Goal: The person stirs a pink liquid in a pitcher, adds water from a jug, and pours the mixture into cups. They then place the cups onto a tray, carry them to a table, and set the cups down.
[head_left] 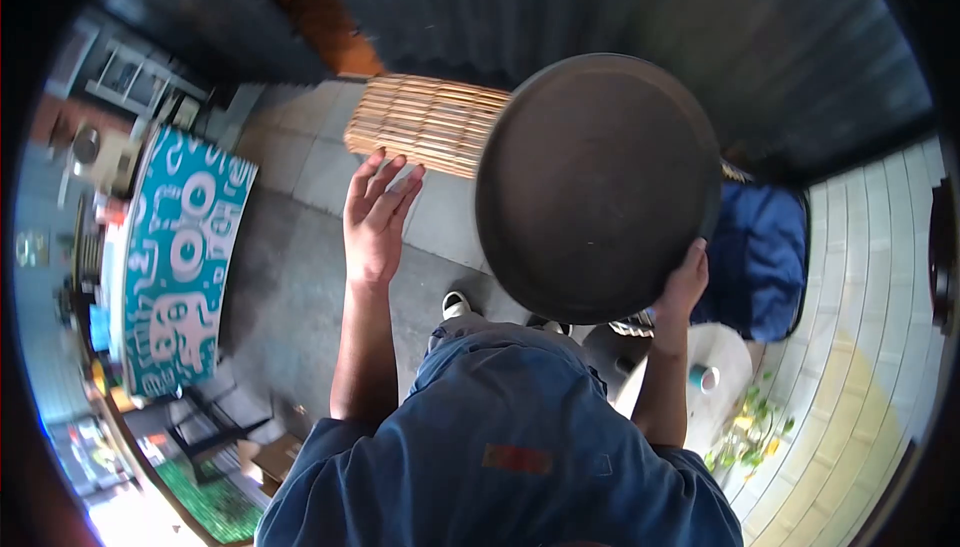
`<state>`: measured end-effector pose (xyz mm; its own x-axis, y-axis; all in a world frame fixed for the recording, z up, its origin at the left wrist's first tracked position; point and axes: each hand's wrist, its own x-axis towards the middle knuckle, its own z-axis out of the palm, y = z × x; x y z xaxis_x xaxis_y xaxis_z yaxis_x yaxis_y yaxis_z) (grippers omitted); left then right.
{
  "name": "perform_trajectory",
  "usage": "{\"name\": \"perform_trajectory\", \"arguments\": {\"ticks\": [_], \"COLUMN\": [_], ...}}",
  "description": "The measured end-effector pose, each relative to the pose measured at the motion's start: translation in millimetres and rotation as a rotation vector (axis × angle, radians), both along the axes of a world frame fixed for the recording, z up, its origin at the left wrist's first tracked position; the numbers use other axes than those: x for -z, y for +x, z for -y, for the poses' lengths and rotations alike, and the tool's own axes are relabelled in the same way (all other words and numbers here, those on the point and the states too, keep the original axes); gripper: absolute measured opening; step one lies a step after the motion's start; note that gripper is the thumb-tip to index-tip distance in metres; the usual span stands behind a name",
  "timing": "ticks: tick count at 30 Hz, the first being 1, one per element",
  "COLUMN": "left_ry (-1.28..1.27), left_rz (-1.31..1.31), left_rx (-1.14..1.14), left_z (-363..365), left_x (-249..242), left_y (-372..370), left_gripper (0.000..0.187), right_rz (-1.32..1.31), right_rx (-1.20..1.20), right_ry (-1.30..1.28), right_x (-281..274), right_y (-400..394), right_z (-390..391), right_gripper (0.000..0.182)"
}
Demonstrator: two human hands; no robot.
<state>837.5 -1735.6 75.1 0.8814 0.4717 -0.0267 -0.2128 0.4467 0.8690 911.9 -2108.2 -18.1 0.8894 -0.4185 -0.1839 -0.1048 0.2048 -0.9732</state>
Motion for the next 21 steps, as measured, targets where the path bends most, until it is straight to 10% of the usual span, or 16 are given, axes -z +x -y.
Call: {"name": "perform_trajectory", "arguments": {"ticks": [15,21], "left_ry": [-0.126,-0.150], "left_rz": [0.124,0.110], "left_rx": [-0.363,-0.522], "left_z": [-224,-266], "left_x": [-17,-13], "left_y": [-96,-102], "left_gripper": [0.041,0.040], "right_rz": [0.009,-0.097], "right_rx": [-0.424,-0.564], "right_ry": [0.080,-0.316], "right_x": [-42,-48], "right_y": [38,65], "right_z": [-299,-396], "right_gripper": [0.054,0.059]}}
